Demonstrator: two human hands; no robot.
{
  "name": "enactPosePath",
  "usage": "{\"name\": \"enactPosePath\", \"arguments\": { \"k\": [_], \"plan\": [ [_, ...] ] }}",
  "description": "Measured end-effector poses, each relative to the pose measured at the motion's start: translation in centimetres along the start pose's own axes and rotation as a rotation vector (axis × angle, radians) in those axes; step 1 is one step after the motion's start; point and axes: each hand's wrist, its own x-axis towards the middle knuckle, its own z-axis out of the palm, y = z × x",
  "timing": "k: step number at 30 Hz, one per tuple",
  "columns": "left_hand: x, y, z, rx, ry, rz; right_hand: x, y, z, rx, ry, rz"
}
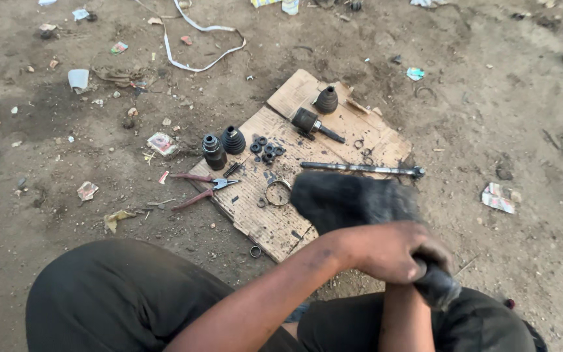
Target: The person wipes and cleans grease from mechanical automotive parts using a black cloth.
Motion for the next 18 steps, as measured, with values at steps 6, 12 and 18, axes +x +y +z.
{"name": "enactPosePath", "arguments": {
  "k": [6, 12, 18],
  "plan": [
    [-4.4, -8.5, -8.7, -0.341, 0.228, 0.18, 0.1, -2.1, 0.7, 0.001, -0.023, -0.117],
    [-14.1, -23.8, -15.4, 0.435, 1.12, -1.283, -0.1, -3.5, 0.5, -0.011, -0.117, -0.142],
    [-17.7, -31.2, -16.5, 0.795, 0.798, -1.107, 0.9, -2.5, -2.2, -0.03, 0.232, -0.222]
  ]
}}
